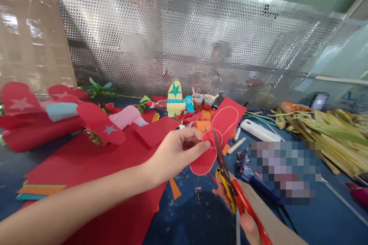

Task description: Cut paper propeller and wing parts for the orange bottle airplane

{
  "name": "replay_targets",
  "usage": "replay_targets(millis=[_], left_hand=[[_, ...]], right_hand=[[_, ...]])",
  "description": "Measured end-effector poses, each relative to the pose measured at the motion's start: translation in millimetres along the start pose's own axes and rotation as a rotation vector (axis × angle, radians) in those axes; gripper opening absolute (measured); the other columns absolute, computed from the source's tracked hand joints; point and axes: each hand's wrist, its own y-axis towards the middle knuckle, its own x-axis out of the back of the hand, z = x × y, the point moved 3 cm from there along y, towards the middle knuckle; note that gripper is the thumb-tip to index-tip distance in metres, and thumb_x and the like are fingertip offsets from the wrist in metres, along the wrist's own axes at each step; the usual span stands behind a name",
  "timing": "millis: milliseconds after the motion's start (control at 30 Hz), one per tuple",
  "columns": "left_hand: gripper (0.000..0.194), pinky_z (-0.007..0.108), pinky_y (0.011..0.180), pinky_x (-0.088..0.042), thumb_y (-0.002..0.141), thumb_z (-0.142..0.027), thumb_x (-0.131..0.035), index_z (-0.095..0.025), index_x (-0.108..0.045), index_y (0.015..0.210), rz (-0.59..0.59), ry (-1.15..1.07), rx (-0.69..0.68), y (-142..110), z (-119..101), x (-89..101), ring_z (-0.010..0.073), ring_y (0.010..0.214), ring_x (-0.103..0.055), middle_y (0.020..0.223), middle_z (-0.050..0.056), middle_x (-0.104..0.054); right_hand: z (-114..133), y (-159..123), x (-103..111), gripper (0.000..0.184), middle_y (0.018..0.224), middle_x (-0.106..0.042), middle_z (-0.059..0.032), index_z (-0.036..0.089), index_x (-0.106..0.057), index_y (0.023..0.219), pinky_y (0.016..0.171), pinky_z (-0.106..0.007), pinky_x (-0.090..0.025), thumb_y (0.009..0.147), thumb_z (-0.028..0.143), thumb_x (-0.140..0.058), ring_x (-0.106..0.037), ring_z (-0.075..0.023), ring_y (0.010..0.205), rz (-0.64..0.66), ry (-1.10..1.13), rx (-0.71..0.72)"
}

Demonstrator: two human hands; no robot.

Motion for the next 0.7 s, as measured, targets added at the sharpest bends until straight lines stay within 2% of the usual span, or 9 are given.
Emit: replay_targets(millis=[367, 700], left_hand=[[0.016, 0.019, 0.057, -0.04, 0.08, -0.025, -0.063, -0.014, -0.056, 0.071, 0.009, -0.003, -0.005, -0.8, -1.1, 0.0, 0.0078, 0.06, -0.051, 0.067, -0.002, -0.056], [0.015, 0.018, 0.056, -0.039, 0.079, -0.024, -0.064, -0.014, -0.057, 0.07, -0.006, 0.005, -0.029, 0.8, -1.4, -1.0, 0.0068, 0.059, -0.049, 0.065, -0.003, -0.054]], right_hand=[[4.4, -1.7, 1.2, 0.023, 0.112, -0.064, -0.0061, 0.018, -0.061, 0.112, 0.075, -0.036, -0.056, 0.095, 0.031, -0.056, -0.065, -0.0191, 0.089, 0.048, -0.028, -0.051], [8.3, 0.4, 6.4, 0.029, 0.121, -0.06, -0.008, 0.018, -0.058, 0.119, 0.083, -0.042, -0.054, 0.094, 0.031, -0.057, -0.063, -0.0228, 0.099, -0.003, -0.145, -0.027]])
